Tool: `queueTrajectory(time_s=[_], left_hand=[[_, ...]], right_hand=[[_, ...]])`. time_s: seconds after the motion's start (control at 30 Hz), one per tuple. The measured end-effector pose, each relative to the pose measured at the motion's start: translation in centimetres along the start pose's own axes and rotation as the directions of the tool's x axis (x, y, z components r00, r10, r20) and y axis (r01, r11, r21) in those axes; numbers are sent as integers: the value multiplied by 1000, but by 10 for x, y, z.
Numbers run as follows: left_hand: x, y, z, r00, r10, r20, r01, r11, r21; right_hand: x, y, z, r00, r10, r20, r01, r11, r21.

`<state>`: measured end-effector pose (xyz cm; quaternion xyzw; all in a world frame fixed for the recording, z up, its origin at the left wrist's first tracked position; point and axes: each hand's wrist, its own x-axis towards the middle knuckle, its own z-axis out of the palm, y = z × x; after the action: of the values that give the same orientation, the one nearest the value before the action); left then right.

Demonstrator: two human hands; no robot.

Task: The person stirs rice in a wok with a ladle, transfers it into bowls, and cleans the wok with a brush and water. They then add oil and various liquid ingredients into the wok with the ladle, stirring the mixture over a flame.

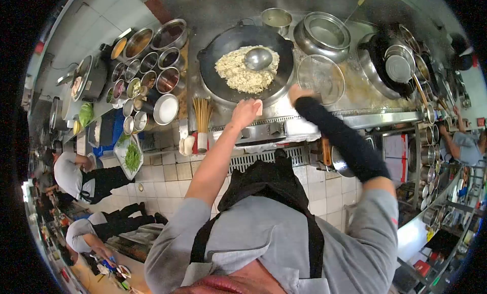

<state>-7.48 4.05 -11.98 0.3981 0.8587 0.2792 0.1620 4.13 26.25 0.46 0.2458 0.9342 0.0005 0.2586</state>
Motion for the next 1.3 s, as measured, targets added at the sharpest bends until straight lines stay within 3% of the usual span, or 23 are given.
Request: queueTrajectory(time_s=[0.07, 0.13, 0.17, 0.2, 0.23, 0.3, 0.33, 0.4, 0.47, 0.53, 0.57, 0.6, 0.67, 0.73, 0.87, 1.0, 1.07, 1.13, 1.23, 1.3], left_hand=[[2, -8, 2, 1000, 9, 2, -9, 1000, -11], [3, -5, -4, 999, -17, 40, 17, 1000, -4], [2, -3, -6, 998, -30, 64, 30, 1000, 0], [0, -3, -4, 1000, -8, -12, 8, 998, 61], [-4, -3, 1, 996, 23, -87, -13, 993, 119], [-17, 10, 0, 963, 76, -257, -8, 967, 254], [-26, 32, -12, 932, 108, -345, 13, 944, 331], [-32, 46, -13, 894, 132, -429, 55, 916, 397], [-32, 43, -2, 891, 98, -444, 88, 921, 380], [-27, 39, 6, 896, 40, -443, 122, 935, 333], [-28, 37, 9, 900, 9, -436, 141, 941, 309], [-28, 39, 10, 900, -10, -437, 156, 941, 299], [-26, 42, 10, 898, -45, -438, 182, 944, 276], [-26, 42, 13, 855, 28, -519, 127, 957, 261], [-25, 46, 13, 848, 8, -530, 128, 967, 218], [-22, 43, 11, 886, 38, -463, 115, 947, 299], [-21, 38, 9, 911, 88, -402, 54, 943, 328], [-18, 31, 6, 936, 96, -337, 17, 948, 316], [-13, 20, 6, 974, 48, -220, -2, 979, 206], [-10, 13, 1, 989, 18, -146, -4, 995, 98]], right_hand=[[36, -54, 74, 999, -11, -45, 23, 965, 263], [35, -62, 93, 964, -177, -197, 248, 865, 436], [25, -54, 96, 969, -221, -113, 233, 654, 720], [7, -41, 96, 956, -289, -48, 157, 366, 917], [-10, -23, 94, 930, -368, -11, 30, 46, 999], [-8, 6, 105, 950, -236, -204, 257, 220, 941], [-1, 13, 114, 862, -140, -487, 438, 688, 578], [2, 23, 70, 838, -84, -539, 443, 682, 582], [57, 4, 62, 845, -8, -534, 406, 660, 632], [134, -25, 77, 771, 18, -637, 491, 620, 612], [123, -40, 61, 938, -21, -345, 333, 325, 885], [109, -51, 43, 986, -163, -42, 46, 25, 999], [99, -59, 72, 921, -230, -315, 381, 361, 851], [66, -53, 100, 825, -329, -459, 563, 536, 629], [-25, 22, 134, 898, -388, -206, 422, 634, 648], [-26, 143, 205, 862, -366, -350, 501, 718, 484], [-5, 207, 189, 952, -243, -185, 294, 894, 337], [22, 236, 150, 898, -237, -370, 346, 900, 264], [74, 169, 112, 971, -99, -219, 175, 916, 361], [108, 85, 129, 963, -82, -256, 214, 810, 546]])
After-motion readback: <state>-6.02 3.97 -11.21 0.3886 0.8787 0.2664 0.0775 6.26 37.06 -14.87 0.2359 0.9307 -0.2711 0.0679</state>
